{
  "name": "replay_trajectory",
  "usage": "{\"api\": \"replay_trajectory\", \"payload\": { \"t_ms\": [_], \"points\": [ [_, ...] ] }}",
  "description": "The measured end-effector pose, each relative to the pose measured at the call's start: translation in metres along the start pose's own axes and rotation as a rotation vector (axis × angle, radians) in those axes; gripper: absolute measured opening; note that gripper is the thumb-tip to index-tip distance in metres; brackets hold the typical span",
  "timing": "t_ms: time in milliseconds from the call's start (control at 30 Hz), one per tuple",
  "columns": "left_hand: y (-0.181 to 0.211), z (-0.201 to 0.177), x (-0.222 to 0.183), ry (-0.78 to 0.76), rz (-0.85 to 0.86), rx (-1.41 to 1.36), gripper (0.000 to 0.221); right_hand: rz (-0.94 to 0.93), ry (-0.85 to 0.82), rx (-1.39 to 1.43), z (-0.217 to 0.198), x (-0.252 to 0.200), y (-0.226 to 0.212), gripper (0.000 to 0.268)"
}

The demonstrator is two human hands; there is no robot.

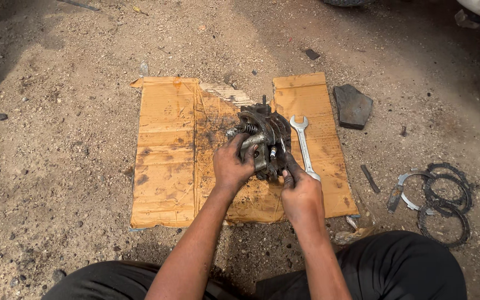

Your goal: The person uses a screwdriver to scrape the interior of a motorcycle cylinder head while holding it on a piece of cardboard on the ground. They manipulate the component by hand and use a wrench to adjust parts.

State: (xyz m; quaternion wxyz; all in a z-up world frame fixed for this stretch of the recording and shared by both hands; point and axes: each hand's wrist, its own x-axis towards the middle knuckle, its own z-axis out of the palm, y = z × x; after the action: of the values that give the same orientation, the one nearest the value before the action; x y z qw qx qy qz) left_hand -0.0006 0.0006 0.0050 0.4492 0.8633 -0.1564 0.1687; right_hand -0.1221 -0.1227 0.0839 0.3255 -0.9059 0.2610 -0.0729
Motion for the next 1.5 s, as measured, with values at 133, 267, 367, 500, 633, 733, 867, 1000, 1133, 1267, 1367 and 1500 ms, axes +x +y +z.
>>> {"api": "replay_trajectory", "payload": {
  "t_ms": [133,267,367,500,633,733,867,1000,1133,1267,1367,1500],
  "points": [
    [0.004,-0.001,0.000,-0.011,-0.068,-0.043,0.030,0.118,-0.006,0.070,0.032,-0.006,0.007,0.037],
    [0.003,0.003,0.000,0.008,-0.033,-0.042,0.029,0.021,0.109,0.148,0.056,-0.003,0.031,0.048],
    [0.004,0.007,-0.001,0.031,-0.004,-0.050,0.028,-0.086,0.241,0.180,0.081,-0.002,0.045,0.051],
    [0.005,0.008,-0.003,0.046,0.032,-0.042,0.030,-0.134,0.349,0.250,0.111,0.007,0.061,0.040],
    [0.006,0.009,0.004,-0.008,0.030,-0.047,0.033,-0.149,0.413,0.378,0.130,0.012,0.059,0.037],
    [0.010,0.010,0.002,-0.020,0.026,-0.046,0.032,-0.269,0.401,0.488,0.110,0.007,0.046,0.038],
    [0.001,0.008,0.002,-0.011,-0.031,-0.048,0.033,-0.131,0.118,0.400,0.038,-0.004,0.043,0.045],
    [-0.005,0.002,0.002,-0.048,-0.041,0.002,0.032,-0.041,-0.094,-0.015,-0.020,0.012,0.011,0.045],
    [0.003,0.001,0.003,-0.097,-0.084,0.002,0.033,-0.002,-0.123,-0.149,-0.031,0.014,-0.013,0.050],
    [0.007,-0.003,0.003,-0.110,-0.149,-0.019,0.032,0.082,-0.028,-0.146,0.003,0.003,-0.013,0.058],
    [0.004,-0.006,0.003,-0.099,-0.168,-0.029,0.031,0.070,0.060,-0.139,0.028,0.000,0.005,0.040],
    [0.004,-0.005,0.002,-0.058,-0.084,-0.029,0.031,-0.048,0.246,-0.043,0.068,0.003,0.028,0.038]
  ]
}}
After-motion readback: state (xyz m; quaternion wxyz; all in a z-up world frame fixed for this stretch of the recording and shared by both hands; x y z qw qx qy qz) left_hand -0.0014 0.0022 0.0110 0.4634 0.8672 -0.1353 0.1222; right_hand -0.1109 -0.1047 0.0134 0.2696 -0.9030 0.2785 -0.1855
